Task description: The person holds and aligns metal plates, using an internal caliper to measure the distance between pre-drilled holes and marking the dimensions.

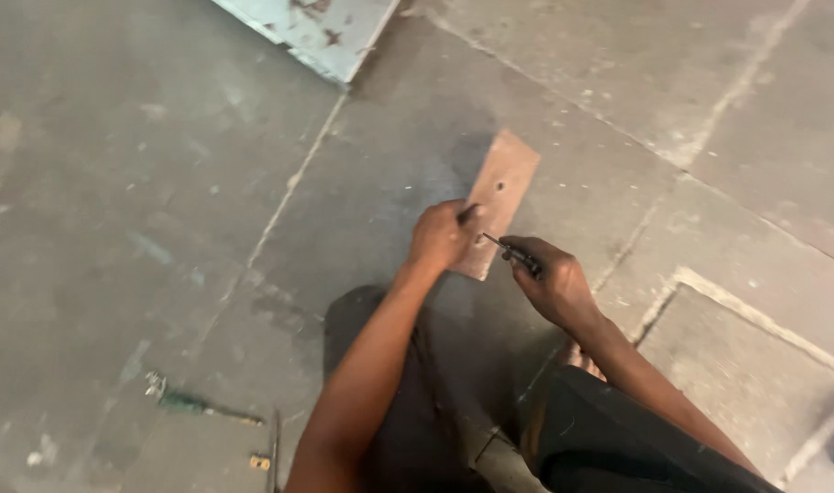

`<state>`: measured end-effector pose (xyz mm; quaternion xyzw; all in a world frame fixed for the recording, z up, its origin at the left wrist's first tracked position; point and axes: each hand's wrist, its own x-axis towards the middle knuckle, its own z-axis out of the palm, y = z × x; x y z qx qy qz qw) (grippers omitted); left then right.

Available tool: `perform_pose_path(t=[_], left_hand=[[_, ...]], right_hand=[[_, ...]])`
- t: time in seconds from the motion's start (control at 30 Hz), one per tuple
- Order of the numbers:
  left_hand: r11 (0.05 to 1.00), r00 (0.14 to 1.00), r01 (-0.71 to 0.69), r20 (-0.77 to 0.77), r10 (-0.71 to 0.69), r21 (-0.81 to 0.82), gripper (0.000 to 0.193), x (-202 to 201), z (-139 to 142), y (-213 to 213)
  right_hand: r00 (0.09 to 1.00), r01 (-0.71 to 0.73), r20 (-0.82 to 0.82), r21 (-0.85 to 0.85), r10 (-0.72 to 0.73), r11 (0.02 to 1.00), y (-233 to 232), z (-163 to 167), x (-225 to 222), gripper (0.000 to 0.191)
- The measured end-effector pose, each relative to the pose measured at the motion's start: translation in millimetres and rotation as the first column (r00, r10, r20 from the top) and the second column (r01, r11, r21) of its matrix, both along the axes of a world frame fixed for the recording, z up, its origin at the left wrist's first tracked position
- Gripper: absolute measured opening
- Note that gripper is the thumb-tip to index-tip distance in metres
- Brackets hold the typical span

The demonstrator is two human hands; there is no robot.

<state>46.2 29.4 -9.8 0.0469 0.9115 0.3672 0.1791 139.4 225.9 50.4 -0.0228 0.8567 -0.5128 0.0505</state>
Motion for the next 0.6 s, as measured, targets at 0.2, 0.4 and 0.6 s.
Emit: perform_pose_path(t=[0.2, 0.4, 0.6], left_hand=[[1.0, 0.997, 0.004, -0.084, -0.002, 0.031, 0.031, -6, 10, 0], [0.985, 0.981, 0.098, -0.181, -0.072, 0.139, 0.026, -8, -21, 3], [0.985, 0.97, 0.12, -0.225, -0.089, 0.125, 0.026, -15, -33, 2]], right_hand=[[0.99, -0.116, -0.032, 0.37, 0.137, 0.922, -29, 9, -22, 0.033], [0.742, -0.23, -0.21, 0.813, 0.637, 0.536, -19, -7, -43, 0.025], [0.871, -0.302, -0.122, 0.633, 0.477, 0.713, -27, -14, -60, 0.018]])
